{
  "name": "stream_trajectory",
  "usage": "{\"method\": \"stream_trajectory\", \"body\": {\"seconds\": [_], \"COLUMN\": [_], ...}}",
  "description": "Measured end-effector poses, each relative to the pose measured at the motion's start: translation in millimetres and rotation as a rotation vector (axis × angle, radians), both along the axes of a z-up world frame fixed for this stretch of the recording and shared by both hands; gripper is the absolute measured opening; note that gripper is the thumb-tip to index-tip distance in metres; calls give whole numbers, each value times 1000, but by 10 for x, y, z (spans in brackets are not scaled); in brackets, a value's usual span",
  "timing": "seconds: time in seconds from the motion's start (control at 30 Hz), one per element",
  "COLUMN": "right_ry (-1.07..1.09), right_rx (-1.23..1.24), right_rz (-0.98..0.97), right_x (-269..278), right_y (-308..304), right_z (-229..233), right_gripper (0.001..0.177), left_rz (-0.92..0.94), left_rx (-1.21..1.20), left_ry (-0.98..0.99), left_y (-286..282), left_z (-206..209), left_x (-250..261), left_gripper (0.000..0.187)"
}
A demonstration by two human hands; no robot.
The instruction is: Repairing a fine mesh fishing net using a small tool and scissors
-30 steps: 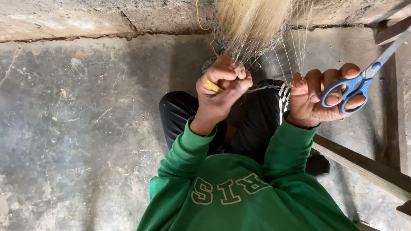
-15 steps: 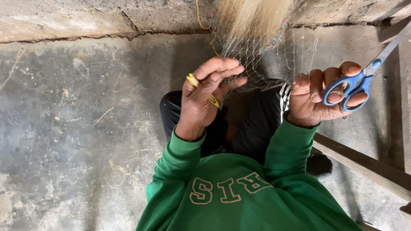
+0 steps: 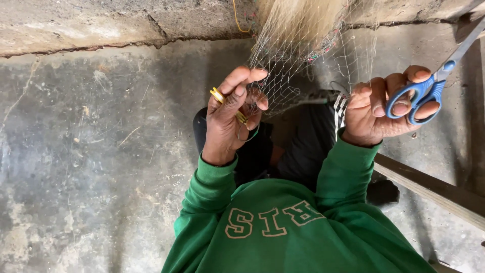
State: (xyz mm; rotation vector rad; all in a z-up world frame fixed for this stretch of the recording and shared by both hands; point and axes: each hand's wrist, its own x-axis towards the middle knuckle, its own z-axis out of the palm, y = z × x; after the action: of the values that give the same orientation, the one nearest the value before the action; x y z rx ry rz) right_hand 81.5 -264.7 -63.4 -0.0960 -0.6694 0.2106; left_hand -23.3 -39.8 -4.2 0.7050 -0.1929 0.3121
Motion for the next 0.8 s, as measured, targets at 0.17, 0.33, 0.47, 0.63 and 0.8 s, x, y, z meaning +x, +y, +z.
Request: {"method": "stream_trajectory", "body": {"seconds": [0.17, 0.33, 0.47, 0.63, 0.8], "right_ry": [18, 13, 18, 22, 22], "right_rx": [-12, 14, 42, 37, 33], "right_rz": [-7, 11, 39, 33, 27], "right_x": [-22, -34, -26, -42, -69], "right_y": [-10, -14, -18, -19, -27], "right_z": [39, 2, -49, -5, 38], "right_gripper": [45, 47, 50, 47, 46], "left_rz": [-32, -74, -18, 12, -19], "left_rx": [-23, -44, 5, 77, 7], "left_ry": [7, 14, 53, 94, 45], "left_y": [12, 40, 18, 29, 64], "left_z": [-30, -43, 47, -1, -81], "left_x": [-16, -34, -43, -6, 48], "left_gripper": [25, 26, 25, 25, 25]}}
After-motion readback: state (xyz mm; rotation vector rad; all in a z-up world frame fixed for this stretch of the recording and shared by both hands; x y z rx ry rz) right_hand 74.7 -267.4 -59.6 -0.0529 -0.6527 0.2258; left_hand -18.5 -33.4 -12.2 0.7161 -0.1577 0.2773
